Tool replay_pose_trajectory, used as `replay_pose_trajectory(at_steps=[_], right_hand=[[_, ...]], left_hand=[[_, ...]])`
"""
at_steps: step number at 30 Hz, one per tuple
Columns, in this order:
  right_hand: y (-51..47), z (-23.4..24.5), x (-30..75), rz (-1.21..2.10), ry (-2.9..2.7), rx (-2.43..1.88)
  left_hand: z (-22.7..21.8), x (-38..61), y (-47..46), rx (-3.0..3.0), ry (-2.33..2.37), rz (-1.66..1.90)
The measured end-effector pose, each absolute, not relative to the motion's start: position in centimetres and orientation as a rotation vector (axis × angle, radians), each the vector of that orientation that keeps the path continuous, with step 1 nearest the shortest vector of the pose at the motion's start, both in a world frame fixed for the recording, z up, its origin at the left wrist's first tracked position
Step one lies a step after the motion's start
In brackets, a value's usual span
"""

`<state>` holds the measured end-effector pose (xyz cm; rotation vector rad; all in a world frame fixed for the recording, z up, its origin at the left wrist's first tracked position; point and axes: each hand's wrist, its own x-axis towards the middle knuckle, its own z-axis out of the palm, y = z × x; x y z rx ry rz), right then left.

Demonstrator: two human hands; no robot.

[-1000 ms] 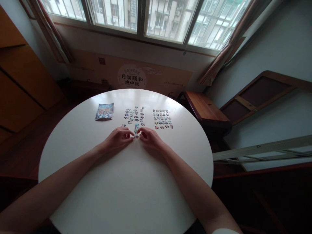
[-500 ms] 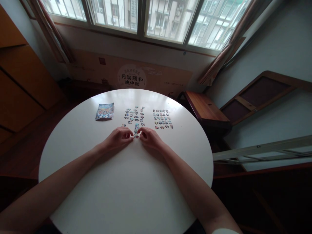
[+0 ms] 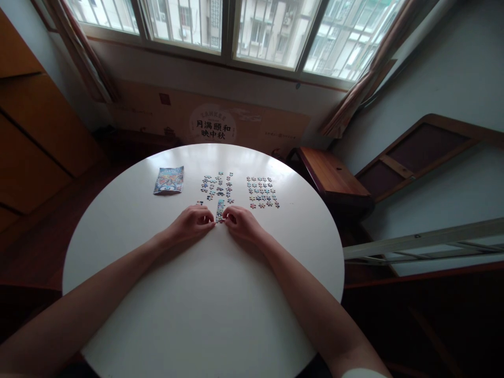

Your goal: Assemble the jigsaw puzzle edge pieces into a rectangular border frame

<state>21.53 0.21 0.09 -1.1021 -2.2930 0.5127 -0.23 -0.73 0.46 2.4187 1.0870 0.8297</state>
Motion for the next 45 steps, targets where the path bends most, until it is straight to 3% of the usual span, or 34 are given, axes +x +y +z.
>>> replay_pose_trajectory(at_steps=[16, 45], right_hand=[[0.45, -0.05, 21.57, 0.415, -2.047, -1.268], [0.12, 0.4, 21.52, 0.384, -2.25, -1.293]], left_hand=[[0.77, -0.1, -0.84, 2.416, 1.074, 0.835], [0.23, -0.3, -0.66, 2.47, 1.077, 0.847]])
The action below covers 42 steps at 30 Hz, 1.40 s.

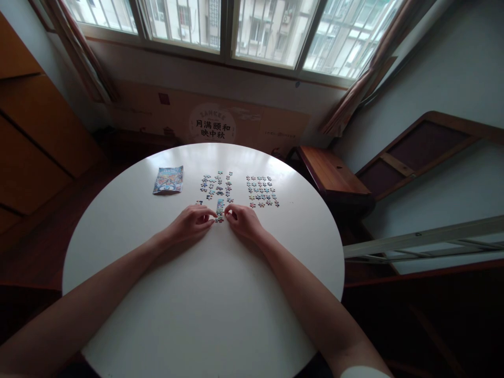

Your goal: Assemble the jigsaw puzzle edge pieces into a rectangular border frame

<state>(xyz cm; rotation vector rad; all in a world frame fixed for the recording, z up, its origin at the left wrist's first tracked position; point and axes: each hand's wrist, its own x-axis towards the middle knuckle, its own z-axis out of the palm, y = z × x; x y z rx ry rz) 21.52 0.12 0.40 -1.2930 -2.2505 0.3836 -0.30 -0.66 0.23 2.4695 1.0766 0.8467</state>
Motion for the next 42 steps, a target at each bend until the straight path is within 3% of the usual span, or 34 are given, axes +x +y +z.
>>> replay_pose_trajectory(at_steps=[42], right_hand=[[0.1, 0.5, 21.48, 0.376, -2.27, -1.34]], left_hand=[[0.11, -0.24, -0.49, 2.506, 1.074, 0.834]])
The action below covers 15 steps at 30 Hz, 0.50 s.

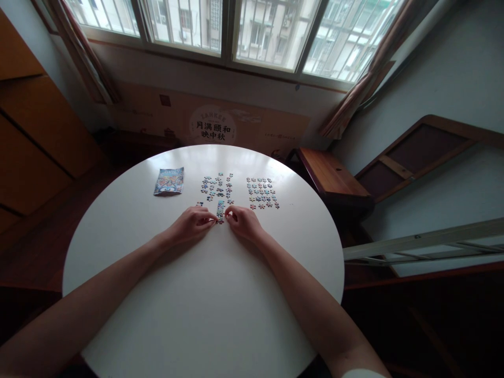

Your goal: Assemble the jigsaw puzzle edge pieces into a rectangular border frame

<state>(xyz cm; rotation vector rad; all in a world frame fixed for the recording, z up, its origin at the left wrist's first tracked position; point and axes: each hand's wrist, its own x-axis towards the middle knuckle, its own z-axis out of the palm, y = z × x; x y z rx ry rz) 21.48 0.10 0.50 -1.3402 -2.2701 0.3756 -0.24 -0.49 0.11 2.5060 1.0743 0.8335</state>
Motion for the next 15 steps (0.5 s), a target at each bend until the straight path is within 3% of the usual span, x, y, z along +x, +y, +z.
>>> replay_pose_trajectory(at_steps=[15], right_hand=[[0.1, 0.54, 21.53, 0.376, -2.258, -1.327]], left_hand=[[0.16, -0.26, -0.5, 2.403, 1.061, 0.908]])
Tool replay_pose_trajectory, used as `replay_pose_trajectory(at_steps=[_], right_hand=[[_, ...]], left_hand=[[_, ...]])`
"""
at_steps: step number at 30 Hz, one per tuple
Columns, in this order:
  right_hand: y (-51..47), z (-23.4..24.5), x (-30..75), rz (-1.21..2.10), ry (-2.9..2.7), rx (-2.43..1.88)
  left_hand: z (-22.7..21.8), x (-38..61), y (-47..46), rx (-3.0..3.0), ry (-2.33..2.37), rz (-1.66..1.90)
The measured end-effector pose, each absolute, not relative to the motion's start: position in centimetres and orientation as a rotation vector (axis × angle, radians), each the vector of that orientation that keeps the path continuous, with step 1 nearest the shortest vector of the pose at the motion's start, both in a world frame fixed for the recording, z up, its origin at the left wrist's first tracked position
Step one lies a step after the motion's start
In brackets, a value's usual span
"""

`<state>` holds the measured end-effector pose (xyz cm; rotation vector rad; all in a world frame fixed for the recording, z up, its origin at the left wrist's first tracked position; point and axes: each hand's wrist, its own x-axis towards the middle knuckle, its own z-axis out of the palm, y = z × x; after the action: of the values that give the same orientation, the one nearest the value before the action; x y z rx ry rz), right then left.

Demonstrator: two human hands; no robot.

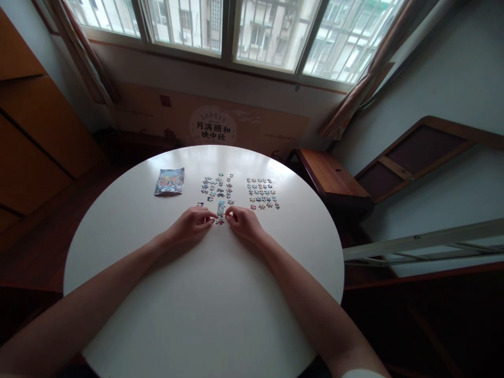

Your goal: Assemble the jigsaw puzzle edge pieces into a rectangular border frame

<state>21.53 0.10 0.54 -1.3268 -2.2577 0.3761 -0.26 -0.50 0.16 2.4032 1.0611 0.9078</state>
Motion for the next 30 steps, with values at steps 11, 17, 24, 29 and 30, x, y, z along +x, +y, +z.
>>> replay_pose_trajectory(at_steps=[11, 17, 24, 29, 30], right_hand=[[0.0, 0.7, 21.5, 0.38, -2.269, -1.369], [0.1, 0.8, 21.5, 0.407, -2.136, -1.393], [0.7, 0.8, 22.1, 0.325, -1.972, -1.616], [0.6, 0.6, 22.0, 0.293, -2.076, -1.647], [0.6, 0.6, 22.0, 0.283, -2.095, -1.638]], left_hand=[[0.5, 0.0, -1.5, 2.407, 1.19, 0.786], [0.6, 0.0, -1.5, 2.465, 1.208, 0.674], [0.9, 0.0, -1.6, 2.462, 1.195, 0.673], [1.1, 0.1, -1.7, 2.451, 1.186, 0.681], [1.1, 0.1, -1.7, 2.449, 1.183, 0.684]])
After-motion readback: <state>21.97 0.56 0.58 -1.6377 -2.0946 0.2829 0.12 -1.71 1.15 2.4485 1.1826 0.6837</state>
